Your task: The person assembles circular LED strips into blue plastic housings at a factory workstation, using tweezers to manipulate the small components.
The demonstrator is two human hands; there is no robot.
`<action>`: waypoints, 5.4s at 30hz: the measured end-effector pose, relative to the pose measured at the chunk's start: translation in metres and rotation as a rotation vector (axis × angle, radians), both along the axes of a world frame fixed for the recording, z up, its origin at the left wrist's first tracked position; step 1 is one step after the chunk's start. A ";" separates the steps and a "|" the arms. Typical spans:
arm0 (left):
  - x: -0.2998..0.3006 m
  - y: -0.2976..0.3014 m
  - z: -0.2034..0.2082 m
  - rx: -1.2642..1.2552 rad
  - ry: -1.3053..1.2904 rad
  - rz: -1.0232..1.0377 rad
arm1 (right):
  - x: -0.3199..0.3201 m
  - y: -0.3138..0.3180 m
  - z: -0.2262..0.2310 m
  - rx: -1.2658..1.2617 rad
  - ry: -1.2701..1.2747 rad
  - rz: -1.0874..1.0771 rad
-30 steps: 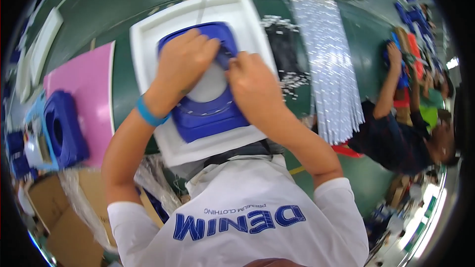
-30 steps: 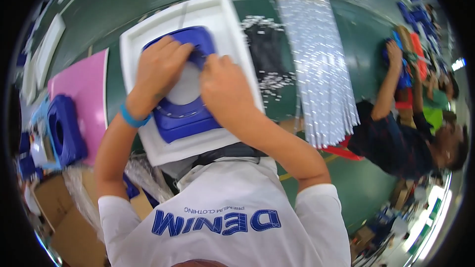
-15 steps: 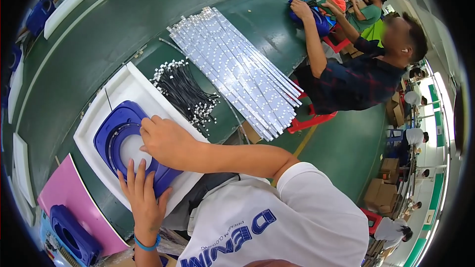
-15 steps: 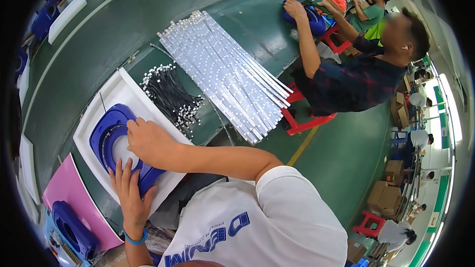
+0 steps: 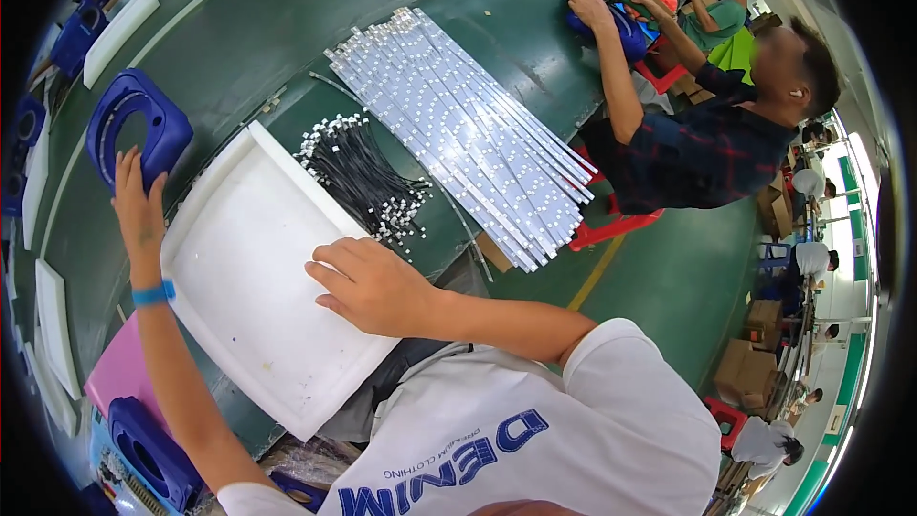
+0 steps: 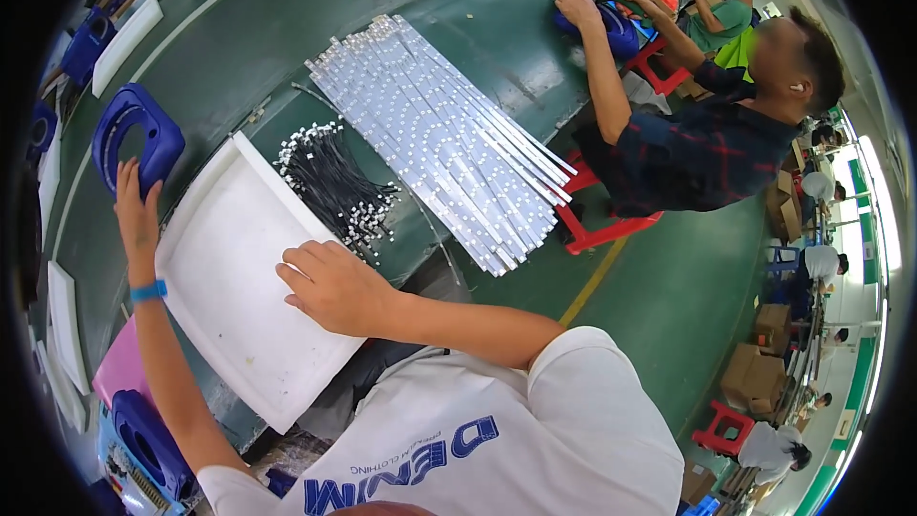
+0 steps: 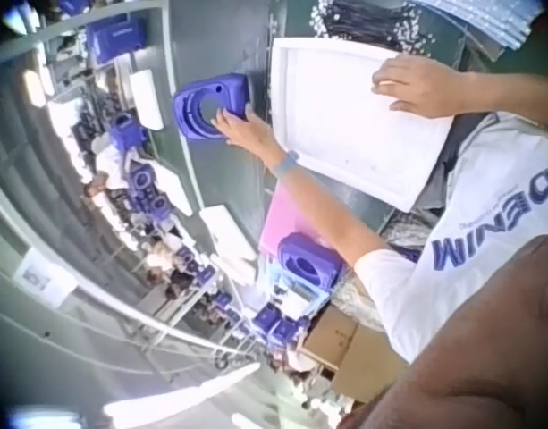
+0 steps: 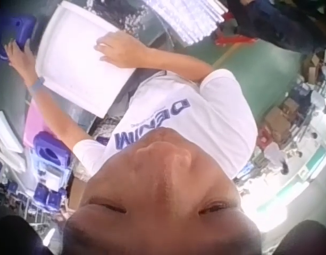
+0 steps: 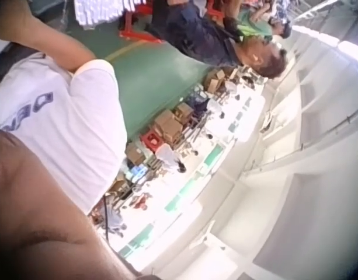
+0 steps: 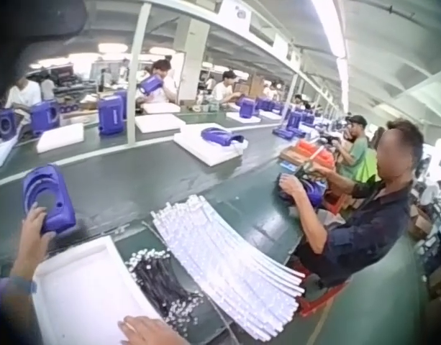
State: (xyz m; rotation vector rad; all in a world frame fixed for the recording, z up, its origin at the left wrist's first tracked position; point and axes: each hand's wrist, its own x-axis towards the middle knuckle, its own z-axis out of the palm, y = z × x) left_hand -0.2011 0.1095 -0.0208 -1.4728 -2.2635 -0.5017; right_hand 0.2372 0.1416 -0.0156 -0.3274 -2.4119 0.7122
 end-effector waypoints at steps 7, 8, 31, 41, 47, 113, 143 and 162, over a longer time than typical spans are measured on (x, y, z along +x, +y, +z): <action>-0.034 0.004 -0.046 -0.105 0.017 0.188 | 0.000 0.003 -0.003 0.063 0.025 0.025; -0.026 -0.012 -0.038 -0.053 0.097 0.173 | 0.000 0.001 0.002 0.056 0.047 0.034; 0.195 -0.164 -0.004 0.334 -0.503 -0.085 | 0.115 0.147 -0.027 0.372 -0.821 -0.220; 0.122 -0.301 0.037 0.238 0.069 0.502 | 0.126 0.148 -0.014 0.503 -0.621 -0.242; 0.087 -0.413 0.040 -0.265 -0.280 1.049 | 0.128 0.144 -0.021 0.247 -0.445 -0.306; 0.206 -0.143 0.096 -0.015 -1.464 -0.208 | -0.015 0.168 -0.015 -0.255 -0.539 -0.299; 0.250 -0.140 0.071 0.161 -0.869 -0.382 | 0.024 0.066 0.050 -0.474 -0.145 0.036; 0.256 -0.162 0.068 0.098 -1.372 -0.275 | -0.011 0.002 0.047 -1.648 0.042 0.882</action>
